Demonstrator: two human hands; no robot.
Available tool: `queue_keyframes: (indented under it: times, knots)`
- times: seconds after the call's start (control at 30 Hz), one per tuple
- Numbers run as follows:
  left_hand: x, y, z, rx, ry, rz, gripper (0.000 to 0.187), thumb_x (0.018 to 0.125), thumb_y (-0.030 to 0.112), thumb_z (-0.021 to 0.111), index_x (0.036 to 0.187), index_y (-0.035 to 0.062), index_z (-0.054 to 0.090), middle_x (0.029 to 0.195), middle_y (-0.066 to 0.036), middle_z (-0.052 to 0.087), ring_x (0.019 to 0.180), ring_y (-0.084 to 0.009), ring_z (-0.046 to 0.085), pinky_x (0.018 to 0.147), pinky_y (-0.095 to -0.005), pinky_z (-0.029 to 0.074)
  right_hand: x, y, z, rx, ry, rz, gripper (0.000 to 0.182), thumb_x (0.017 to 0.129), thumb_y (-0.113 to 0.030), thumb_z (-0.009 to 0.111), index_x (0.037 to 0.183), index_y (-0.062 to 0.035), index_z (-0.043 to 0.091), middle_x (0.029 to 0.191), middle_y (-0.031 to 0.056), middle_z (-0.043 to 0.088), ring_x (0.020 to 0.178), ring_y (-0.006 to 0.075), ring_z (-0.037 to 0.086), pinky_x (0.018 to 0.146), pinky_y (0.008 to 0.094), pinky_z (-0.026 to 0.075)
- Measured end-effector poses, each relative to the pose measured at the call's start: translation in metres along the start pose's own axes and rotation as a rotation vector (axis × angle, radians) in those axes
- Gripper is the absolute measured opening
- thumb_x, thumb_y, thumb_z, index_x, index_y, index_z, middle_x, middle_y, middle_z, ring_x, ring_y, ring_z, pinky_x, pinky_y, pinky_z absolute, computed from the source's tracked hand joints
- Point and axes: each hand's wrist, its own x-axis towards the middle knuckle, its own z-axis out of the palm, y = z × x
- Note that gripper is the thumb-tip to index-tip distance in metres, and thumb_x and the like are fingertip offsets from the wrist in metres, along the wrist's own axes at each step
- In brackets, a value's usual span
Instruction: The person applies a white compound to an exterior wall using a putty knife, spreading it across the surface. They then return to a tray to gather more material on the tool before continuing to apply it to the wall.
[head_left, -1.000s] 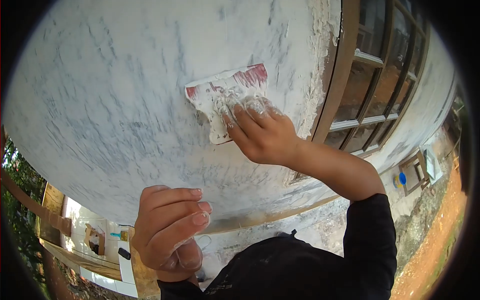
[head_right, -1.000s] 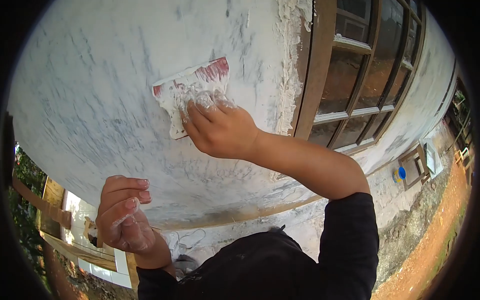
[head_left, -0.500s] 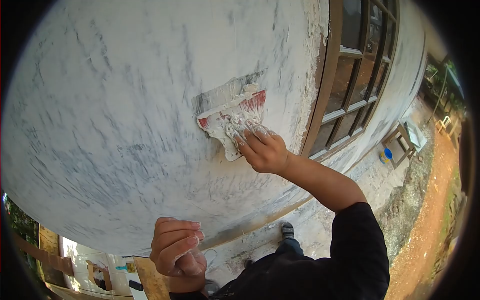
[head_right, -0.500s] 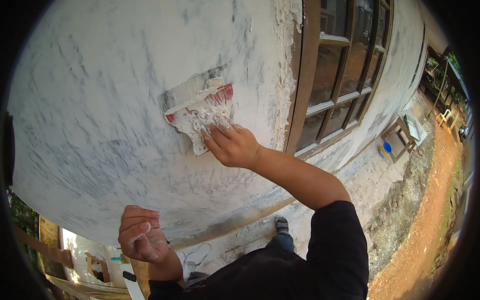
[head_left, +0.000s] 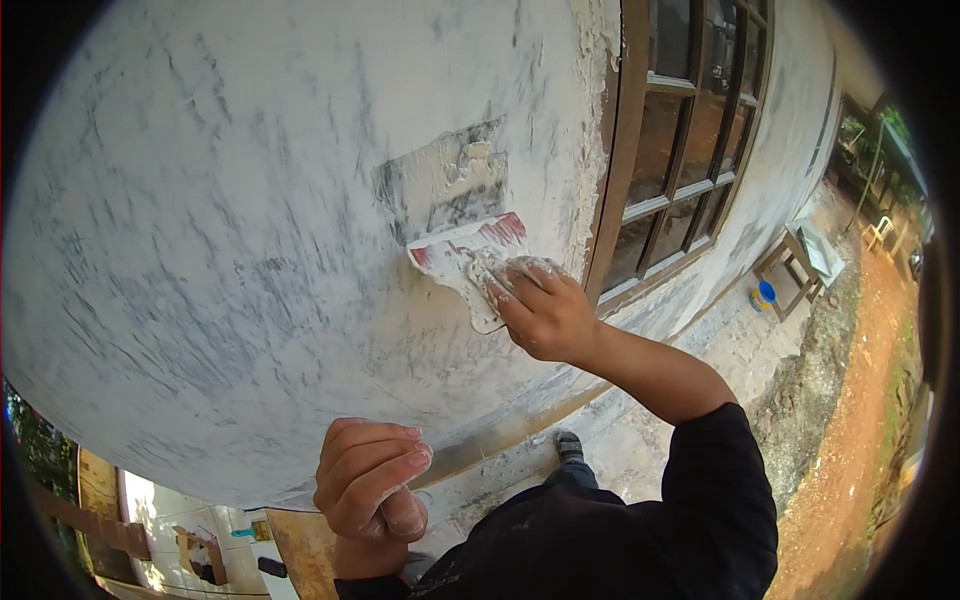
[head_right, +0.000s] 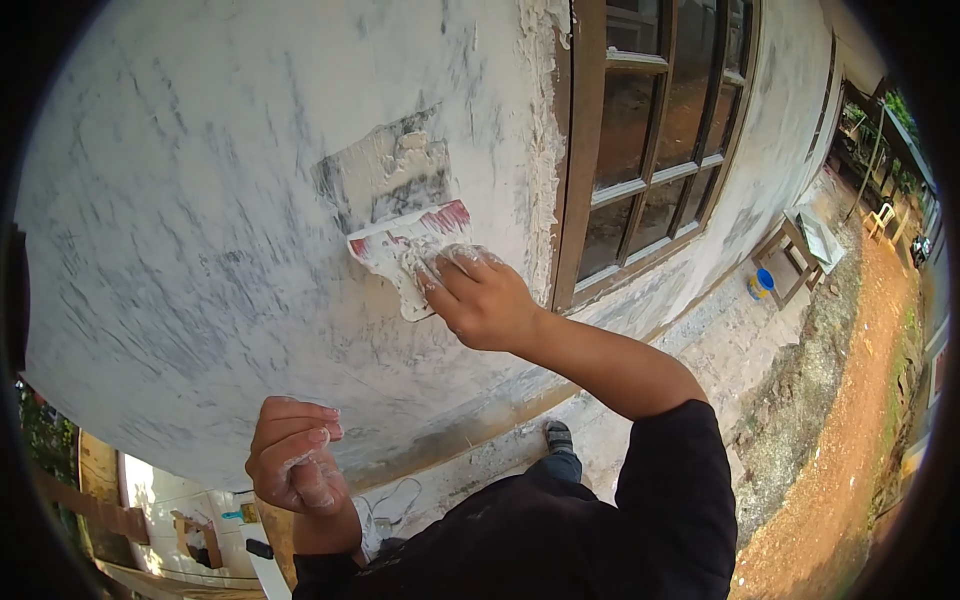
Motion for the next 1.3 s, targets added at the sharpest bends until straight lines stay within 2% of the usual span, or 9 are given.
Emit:
queue_keyframes:
  times: [0.17, 0.33, 0.4, 0.67, 0.73, 0.8, 0.9, 1.1, 1.3]
  knots:
    - [0.004, -0.002, -0.004, 0.024, 0.017, 0.002, 0.019, 0.083, 0.014, 0.044, 0.078, -0.0001, 0.055, 0.060, -0.012, 0.057, 0.052, -0.0219, 0.055, 0.051, -0.0303, 0.041, 0.019, 0.014, -0.025, -0.121, 0.135, 0.074, 0.038, 0.061, -0.008, 0.061, 0.099, -0.0017, 0.064, 0.093, 0.0183, 0.061, 0.082, 0.0302, 0.058, 0.070, 0.0388, 0.049]
    - [0.005, -0.010, -0.003, 0.041, 0.023, 0.000, 0.018, 0.082, 0.013, 0.044, 0.078, -0.0008, 0.055, 0.060, -0.012, 0.057, 0.053, -0.0223, 0.055, 0.051, -0.0306, 0.041, 0.018, 0.041, -0.010, -0.268, 0.191, 0.176, 0.039, 0.062, -0.006, 0.064, 0.101, -0.0036, 0.064, 0.095, 0.0180, 0.061, 0.081, 0.0324, 0.058, 0.069, 0.0385, 0.049]
    - [0.005, -0.012, 0.001, 0.054, 0.034, -0.056, 0.018, 0.088, 0.016, 0.047, 0.080, 0.0039, 0.058, 0.065, -0.006, 0.060, 0.058, -0.0211, 0.060, 0.052, -0.0306, 0.043, 0.018, 0.043, -0.002, -0.253, 0.157, 0.216, 0.039, 0.064, -0.006, 0.063, 0.103, -0.0041, 0.064, 0.098, 0.0180, 0.061, 0.082, 0.0326, 0.058, 0.070, 0.0385, 0.049]
    - [0.004, -0.037, 0.019, -0.036, 0.008, -0.049, 0.015, 0.086, 0.011, 0.047, 0.082, 0.0023, 0.058, 0.065, -0.008, 0.061, 0.057, -0.0216, 0.060, 0.050, -0.0291, 0.046, 0.028, 0.035, 0.040, -0.274, 0.109, 0.300, 0.040, 0.067, -0.010, 0.060, 0.107, -0.0049, 0.063, 0.103, 0.0156, 0.061, 0.084, 0.0284, 0.058, 0.069, 0.0371, 0.048]
    - [0.002, -0.044, 0.021, -0.056, 0.003, -0.067, 0.015, 0.085, 0.011, 0.046, 0.082, 0.0019, 0.058, 0.065, -0.008, 0.061, 0.056, -0.0217, 0.060, 0.050, -0.0285, 0.046, 0.032, 0.033, 0.044, -0.301, 0.096, 0.315, 0.037, 0.068, -0.010, 0.058, 0.105, -0.0026, 0.063, 0.101, 0.0158, 0.062, 0.088, 0.0261, 0.057, 0.071, 0.0360, 0.048]
    - [0.000, -0.051, 0.024, -0.068, 0.022, -0.081, 0.015, 0.085, 0.010, 0.046, 0.082, 0.0010, 0.058, 0.064, -0.009, 0.061, 0.056, -0.0217, 0.060, 0.050, -0.0280, 0.046, 0.035, 0.032, 0.046, -0.332, 0.075, 0.272, 0.040, 0.061, -0.006, 0.061, 0.101, 0.0005, 0.063, 0.098, 0.0197, 0.062, 0.086, 0.0293, 0.057, 0.074, 0.0365, 0.047]
    - [-0.005, -0.064, 0.025, -0.117, 0.004, -0.056, 0.017, 0.079, 0.009, 0.044, 0.083, -0.0032, 0.055, 0.063, -0.013, 0.056, 0.051, -0.0214, 0.055, 0.050, -0.0307, 0.045, 0.039, 0.036, 0.039, -0.317, 0.051, 0.255, 0.035, 0.065, -0.006, 0.058, 0.100, 0.0016, 0.063, 0.095, 0.0189, 0.062, 0.084, 0.0282, 0.057, 0.071, 0.0351, 0.047]
    - [-0.008, -0.076, 0.031, -0.182, -0.053, -0.029, 0.016, 0.080, 0.007, 0.044, 0.086, -0.0031, 0.054, 0.064, -0.013, 0.056, 0.053, -0.0206, 0.055, 0.051, -0.0297, 0.045, 0.047, 0.028, 0.037, -0.358, 0.022, 0.248, 0.035, 0.066, -0.005, 0.055, 0.099, 0.0051, 0.061, 0.091, 0.0194, 0.061, 0.087, 0.0283, 0.056, 0.072, 0.0341, 0.048]
    - [-0.005, -0.087, 0.028, -0.161, 0.006, -0.041, 0.014, 0.084, 0.008, 0.045, 0.085, 0.0004, 0.056, 0.063, -0.009, 0.061, 0.055, -0.0209, 0.060, 0.051, -0.0275, 0.046, 0.060, 0.026, 0.028, -0.320, -0.056, 0.272, 0.037, 0.068, -0.007, 0.054, 0.102, 0.0090, 0.059, 0.089, 0.0199, 0.060, 0.093, 0.0293, 0.055, 0.076, 0.0372, 0.049]
